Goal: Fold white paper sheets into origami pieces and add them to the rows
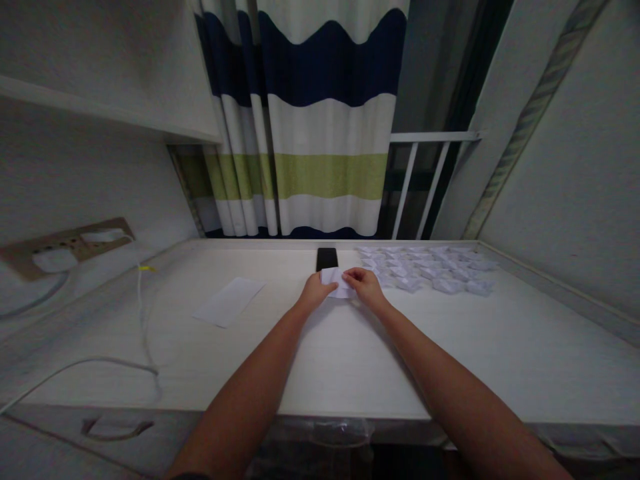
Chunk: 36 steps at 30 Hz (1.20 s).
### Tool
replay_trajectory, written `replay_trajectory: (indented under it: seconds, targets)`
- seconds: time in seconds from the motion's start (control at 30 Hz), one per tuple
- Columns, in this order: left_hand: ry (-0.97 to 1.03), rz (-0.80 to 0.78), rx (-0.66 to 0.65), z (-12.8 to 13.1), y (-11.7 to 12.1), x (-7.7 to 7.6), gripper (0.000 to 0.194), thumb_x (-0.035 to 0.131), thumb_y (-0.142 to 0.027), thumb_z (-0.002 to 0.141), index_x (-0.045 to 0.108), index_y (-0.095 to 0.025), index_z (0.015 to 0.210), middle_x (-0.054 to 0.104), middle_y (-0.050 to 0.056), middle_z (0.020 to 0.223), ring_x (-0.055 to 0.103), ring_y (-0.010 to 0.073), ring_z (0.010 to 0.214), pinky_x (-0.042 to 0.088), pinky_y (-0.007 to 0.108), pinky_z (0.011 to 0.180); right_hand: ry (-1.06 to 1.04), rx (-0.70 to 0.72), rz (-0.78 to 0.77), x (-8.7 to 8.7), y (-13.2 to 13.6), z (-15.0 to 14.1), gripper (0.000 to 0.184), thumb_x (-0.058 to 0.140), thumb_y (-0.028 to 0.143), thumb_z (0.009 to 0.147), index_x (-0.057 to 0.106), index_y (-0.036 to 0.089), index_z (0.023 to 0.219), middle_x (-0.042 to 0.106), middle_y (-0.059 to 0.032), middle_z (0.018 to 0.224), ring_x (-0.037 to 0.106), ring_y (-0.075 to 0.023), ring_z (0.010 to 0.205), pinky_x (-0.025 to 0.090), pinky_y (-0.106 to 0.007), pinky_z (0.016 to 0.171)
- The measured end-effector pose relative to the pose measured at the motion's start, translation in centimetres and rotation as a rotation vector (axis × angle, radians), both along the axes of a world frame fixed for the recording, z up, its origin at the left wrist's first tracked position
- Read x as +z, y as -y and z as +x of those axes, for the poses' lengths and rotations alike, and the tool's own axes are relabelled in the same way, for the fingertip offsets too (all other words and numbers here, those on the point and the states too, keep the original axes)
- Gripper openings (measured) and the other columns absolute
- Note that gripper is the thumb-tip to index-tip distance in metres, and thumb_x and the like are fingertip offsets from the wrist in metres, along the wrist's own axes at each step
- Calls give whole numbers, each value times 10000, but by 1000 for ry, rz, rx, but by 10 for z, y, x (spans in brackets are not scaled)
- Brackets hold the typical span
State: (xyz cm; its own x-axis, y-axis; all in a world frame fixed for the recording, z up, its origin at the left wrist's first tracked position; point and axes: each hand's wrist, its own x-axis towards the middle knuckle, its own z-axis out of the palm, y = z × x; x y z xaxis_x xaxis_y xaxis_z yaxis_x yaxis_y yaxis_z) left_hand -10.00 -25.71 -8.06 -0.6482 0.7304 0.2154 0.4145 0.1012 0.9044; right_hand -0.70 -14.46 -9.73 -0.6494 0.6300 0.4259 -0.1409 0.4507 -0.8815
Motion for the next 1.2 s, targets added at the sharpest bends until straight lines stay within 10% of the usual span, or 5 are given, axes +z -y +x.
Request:
replay_trajectory:
  seconds: [1.2]
  targets:
    - [105, 85, 134, -6, 2, 1, 290, 652, -165, 596, 626, -90, 875, 672, 90, 908, 618, 198, 838, 468, 273, 725, 31, 7, -22, 4, 1, 4, 233, 600, 378, 588, 630, 150, 628, 540, 11, 480, 439, -98, 453, 313, -226, 452]
